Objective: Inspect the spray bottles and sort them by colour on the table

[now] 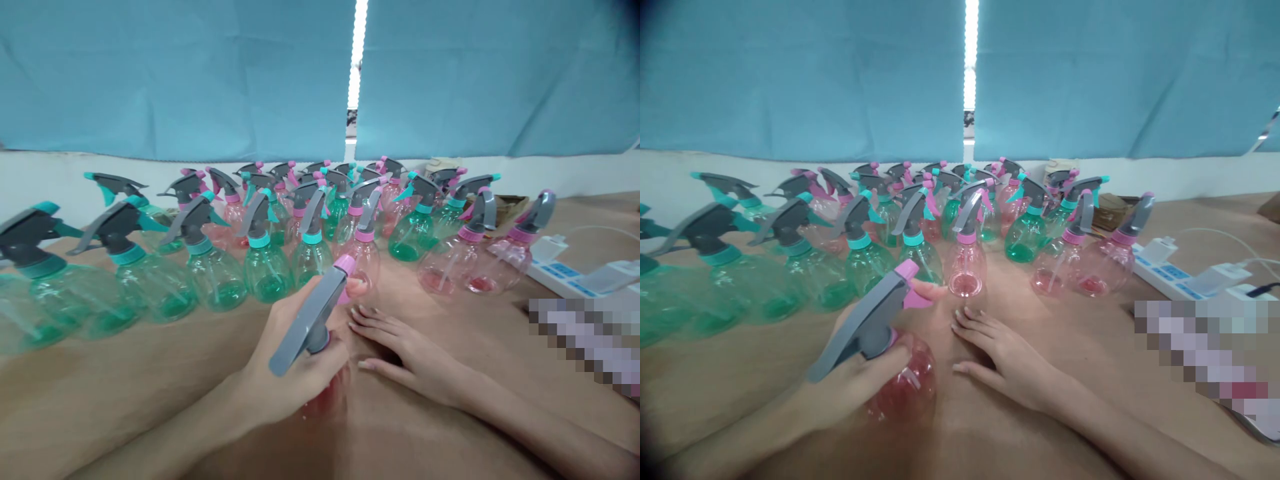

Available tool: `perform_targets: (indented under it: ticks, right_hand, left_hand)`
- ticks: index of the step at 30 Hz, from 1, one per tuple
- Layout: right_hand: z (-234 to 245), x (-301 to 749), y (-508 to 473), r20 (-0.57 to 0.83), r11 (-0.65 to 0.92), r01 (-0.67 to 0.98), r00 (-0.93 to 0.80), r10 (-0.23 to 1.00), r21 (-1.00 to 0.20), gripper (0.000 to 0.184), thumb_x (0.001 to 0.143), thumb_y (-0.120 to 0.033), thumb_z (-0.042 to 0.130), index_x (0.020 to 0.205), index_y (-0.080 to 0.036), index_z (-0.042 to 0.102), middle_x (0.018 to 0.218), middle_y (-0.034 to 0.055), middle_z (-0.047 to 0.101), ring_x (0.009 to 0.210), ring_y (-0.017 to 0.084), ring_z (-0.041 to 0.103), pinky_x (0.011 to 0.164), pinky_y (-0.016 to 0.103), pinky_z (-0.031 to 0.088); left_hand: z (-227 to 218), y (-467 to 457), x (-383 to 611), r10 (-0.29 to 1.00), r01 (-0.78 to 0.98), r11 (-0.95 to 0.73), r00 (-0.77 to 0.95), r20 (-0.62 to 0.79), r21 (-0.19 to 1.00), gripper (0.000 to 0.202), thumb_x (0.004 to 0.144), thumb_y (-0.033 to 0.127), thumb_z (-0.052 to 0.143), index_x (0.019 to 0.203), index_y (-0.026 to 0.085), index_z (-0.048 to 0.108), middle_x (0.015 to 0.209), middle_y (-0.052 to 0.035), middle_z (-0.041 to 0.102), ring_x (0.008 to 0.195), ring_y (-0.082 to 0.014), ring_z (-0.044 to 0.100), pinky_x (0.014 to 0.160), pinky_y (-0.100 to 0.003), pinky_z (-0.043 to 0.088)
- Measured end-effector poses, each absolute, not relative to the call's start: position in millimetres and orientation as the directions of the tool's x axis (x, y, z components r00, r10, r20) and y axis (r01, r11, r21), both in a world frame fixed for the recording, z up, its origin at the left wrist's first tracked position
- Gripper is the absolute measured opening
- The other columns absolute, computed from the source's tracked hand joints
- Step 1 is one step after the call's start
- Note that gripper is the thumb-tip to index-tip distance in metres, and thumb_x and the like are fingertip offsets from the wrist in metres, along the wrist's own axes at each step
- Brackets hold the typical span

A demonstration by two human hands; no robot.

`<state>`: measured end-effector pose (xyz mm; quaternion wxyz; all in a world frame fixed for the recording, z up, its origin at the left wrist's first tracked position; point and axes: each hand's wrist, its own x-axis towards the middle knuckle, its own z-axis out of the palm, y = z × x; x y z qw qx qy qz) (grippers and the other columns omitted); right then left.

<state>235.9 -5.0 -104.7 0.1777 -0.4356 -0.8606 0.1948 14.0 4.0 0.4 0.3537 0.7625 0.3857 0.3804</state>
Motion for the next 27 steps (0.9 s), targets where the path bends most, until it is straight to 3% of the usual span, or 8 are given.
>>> perform_targets:
  ticks: [6,19,27]
  right_hand:
    - [-105.1,235.7,-4.8,0.135,0.534,0.679,-0.549,0.825,-0.504,0.063,0.094,-0.053,0.051,0.148,-0.021,0.037,0.153,0.0075,0.037,0.143,0.027,0.030,0.116,0.049,0.029]
    - [-105.6,236.1,-4.1,0.135,0.538,0.680,-0.551,0.823,-0.498,0.063,0.094,-0.052,0.051,0.148,-0.022,0.036,0.154,0.0072,0.036,0.143,0.026,0.030,0.117,0.048,0.029]
    - [-103.7,236.1,-5.6,0.150,0.539,0.670,-0.548,0.823,-0.511,0.063,0.094,-0.051,0.052,0.149,-0.025,0.036,0.153,0.0067,0.038,0.142,0.027,0.032,0.116,0.050,0.030]
  left_hand:
    - [-6.8,3.8,14.5,0.876,0.273,-0.412,0.383,0.295,0.869,0.022,0.064,0.009,0.052,0.073,0.024,0.038,0.056,0.0107,0.031,0.046,-0.0082,0.029,0.043,-0.021,0.028]
    - [-8.0,3.3,14.2,0.841,0.276,-0.484,0.410,0.353,0.830,0.023,0.070,0.006,0.049,0.085,0.023,0.045,0.057,0.0118,0.032,0.044,-0.0064,0.025,0.041,-0.018,0.029]
    - [-8.7,2.8,12.7,0.868,0.287,-0.395,0.427,0.252,0.873,0.028,0.070,0.008,0.053,0.094,0.022,0.052,0.064,0.0086,0.042,0.053,-0.0104,0.043,0.050,-0.021,0.039]
